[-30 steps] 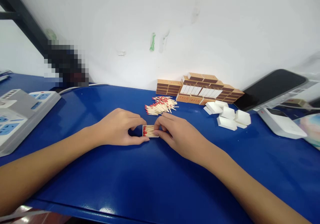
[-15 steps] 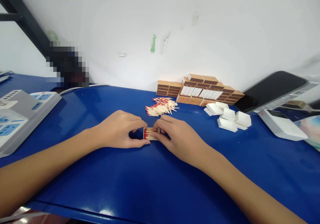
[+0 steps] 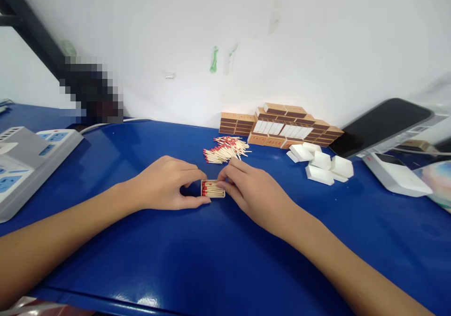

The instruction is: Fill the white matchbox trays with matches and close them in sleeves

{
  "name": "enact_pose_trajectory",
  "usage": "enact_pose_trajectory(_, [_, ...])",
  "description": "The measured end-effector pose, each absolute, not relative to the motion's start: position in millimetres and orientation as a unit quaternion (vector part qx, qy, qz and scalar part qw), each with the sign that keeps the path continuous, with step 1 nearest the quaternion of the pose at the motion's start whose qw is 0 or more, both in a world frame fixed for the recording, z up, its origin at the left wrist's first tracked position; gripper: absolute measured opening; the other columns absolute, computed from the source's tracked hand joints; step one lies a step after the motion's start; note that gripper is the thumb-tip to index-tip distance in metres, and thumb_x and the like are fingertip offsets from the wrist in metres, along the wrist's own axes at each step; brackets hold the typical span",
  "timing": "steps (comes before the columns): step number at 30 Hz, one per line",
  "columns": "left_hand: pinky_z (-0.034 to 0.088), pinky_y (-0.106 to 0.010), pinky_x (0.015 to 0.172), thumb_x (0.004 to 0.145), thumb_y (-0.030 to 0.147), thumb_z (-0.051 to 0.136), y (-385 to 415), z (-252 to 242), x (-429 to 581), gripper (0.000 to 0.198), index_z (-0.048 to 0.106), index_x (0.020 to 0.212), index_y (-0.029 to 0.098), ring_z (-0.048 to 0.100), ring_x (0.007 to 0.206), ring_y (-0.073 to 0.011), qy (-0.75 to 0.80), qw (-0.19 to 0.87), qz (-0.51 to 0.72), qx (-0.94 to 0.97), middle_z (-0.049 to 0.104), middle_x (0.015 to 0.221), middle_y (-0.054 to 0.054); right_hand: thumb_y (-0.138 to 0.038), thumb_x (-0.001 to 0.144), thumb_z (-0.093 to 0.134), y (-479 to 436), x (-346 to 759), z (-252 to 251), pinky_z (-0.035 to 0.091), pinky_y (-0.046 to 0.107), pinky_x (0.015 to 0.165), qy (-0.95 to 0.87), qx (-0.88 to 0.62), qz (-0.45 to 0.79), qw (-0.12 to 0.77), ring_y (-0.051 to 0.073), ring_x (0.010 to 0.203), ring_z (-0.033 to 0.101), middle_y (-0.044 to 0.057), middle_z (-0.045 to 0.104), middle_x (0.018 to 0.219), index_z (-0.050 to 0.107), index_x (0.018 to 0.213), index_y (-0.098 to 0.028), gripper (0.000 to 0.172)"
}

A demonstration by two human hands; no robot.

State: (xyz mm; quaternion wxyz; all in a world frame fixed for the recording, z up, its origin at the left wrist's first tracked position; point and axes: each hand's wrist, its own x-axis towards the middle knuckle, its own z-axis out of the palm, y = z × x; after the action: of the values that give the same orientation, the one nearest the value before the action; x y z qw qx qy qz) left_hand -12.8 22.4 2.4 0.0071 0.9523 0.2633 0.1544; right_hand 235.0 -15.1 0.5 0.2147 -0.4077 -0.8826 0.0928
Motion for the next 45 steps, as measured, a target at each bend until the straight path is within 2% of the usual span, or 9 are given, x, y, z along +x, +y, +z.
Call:
enact_pose_trajectory(14, [0.035, -0.029, 0.059, 0.094, 0.055, 0.067, 23, 1, -14, 0.038, 0.075, 0.093, 0.018, 0.063, 0.066, -0.0151, 0.257, 0.023, 0.164, 0.952, 0.07, 0.074, 0.0, -0.021, 0.104, 0.057, -12, 239, -1, 0.046, 0.028, 0.067, -0.882, -0.403, 0.125, 0.211, 0.016, 0.078, 0.061, 0.003, 0.064, 0.094, 0.064, 0.099, -0.022, 0.008])
enact_pose_trajectory(22, [0.037, -0.027, 0.058, 0.092, 0.051, 0.07, 24, 5, -14, 0.034, 0.076, 0.094, 0.018, 0.06, 0.061, -0.0127, 0.272, 0.081, 0.177, 0.942, 0.068, 0.072, 0.001, -0.024, 0.104, 0.055, -12, 237, 7, 0.048, 0.029, 0.068, -0.872, -0.419, 0.122, 0.223, 0.017, 0.078, 0.062, 0.005, 0.067, 0.094, 0.064, 0.097, -0.022, 0.011])
enact_pose_trajectory(26, [0.037, -0.026, 0.058, 0.092, 0.051, 0.069, 22, 6, -12, 0.033, 0.076, 0.092, 0.019, 0.06, 0.06, -0.0115, 0.288, 0.107, 0.183, 0.934, 0.068, 0.072, 0.002, -0.032, 0.107, 0.051, 7, 269, 12, 0.046, 0.03, 0.066, -0.844, -0.461, 0.076, 0.263, 0.017, 0.072, 0.06, 0.004, 0.068, 0.084, 0.066, 0.092, -0.022, 0.023])
enact_pose_trajectory(30, [0.035, -0.026, 0.056, 0.093, 0.051, 0.068, 21, 6, -11, 0.032, 0.077, 0.093, 0.02, 0.058, 0.057, -0.0109, 0.295, 0.114, 0.176, 0.932, 0.066, 0.069, 0.003, -0.038, 0.102, 0.057, 28, 326, 21, 0.042, 0.032, 0.064, -0.782, -0.563, -0.015, 0.266, 0.019, 0.065, 0.059, 0.003, 0.069, 0.075, 0.069, 0.087, -0.022, 0.025])
enact_pose_trajectory(33, [0.034, -0.026, 0.054, 0.092, 0.053, 0.068, 20, 5, -11, 0.034, 0.077, 0.096, 0.02, 0.055, 0.054, -0.0108, 0.304, 0.106, 0.211, 0.923, 0.063, 0.064, 0.004, -0.038, 0.098, 0.061, 31, 354, 32, 0.041, 0.034, 0.064, -0.708, -0.63, -0.073, 0.311, 0.02, 0.064, 0.059, 0.005, 0.068, 0.072, 0.07, 0.085, -0.021, 0.023])
enact_pose_trajectory(36, [0.034, -0.026, 0.054, 0.092, 0.05, 0.069, 20, 4, -10, 0.032, 0.077, 0.094, 0.019, 0.055, 0.055, -0.011, 0.309, 0.111, 0.201, 0.923, 0.063, 0.064, 0.004, -0.048, 0.1, 0.057, 18, 339, 40, 0.041, 0.032, 0.059, -0.708, -0.614, 0.01, 0.349, 0.019, 0.062, 0.057, 0.005, 0.068, 0.073, 0.073, 0.089, -0.021, 0.033])
enact_pose_trajectory(38, [0.035, -0.025, 0.055, 0.092, 0.049, 0.069, 20, 3, -10, 0.03, 0.077, 0.095, 0.02, 0.056, 0.055, -0.0109, 0.311, 0.114, 0.202, 0.922, 0.063, 0.064, 0.004, -0.051, 0.102, 0.054, 4, 309, 40, 0.046, 0.031, 0.06, -0.764, -0.548, 0.119, 0.318, 0.02, 0.069, 0.063, 0.006, 0.073, 0.081, 0.075, 0.097, -0.022, 0.037])
enact_pose_trajectory(41, [0.037, -0.025, 0.055, 0.092, 0.048, 0.07, 21, 4, -11, 0.029, 0.077, 0.098, 0.02, 0.056, 0.055, -0.0108, 0.316, 0.108, 0.204, 0.92, 0.063, 0.065, 0.004, -0.041, 0.106, 0.051, -17, 264, 37, 0.053, 0.033, 0.074, -0.838, -0.458, 0.201, 0.22, 0.02, 0.087, 0.07, 0.004, 0.078, 0.103, 0.075, 0.11, -0.027, 0.028])
enact_pose_trajectory(45, [0.038, -0.025, 0.055, 0.093, 0.049, 0.068, 22, 3, -12, 0.031, 0.077, 0.098, 0.02, 0.058, 0.056, -0.0106, 0.315, 0.087, 0.201, 0.924, 0.062, 0.064, 0.004, -0.039, 0.105, 0.054, -14, 268, 36, 0.052, 0.033, 0.074, -0.843, -0.457, 0.17, 0.225, 0.021, 0.085, 0.07, 0.004, 0.078, 0.102, 0.076, 0.106, -0.028, 0.025])
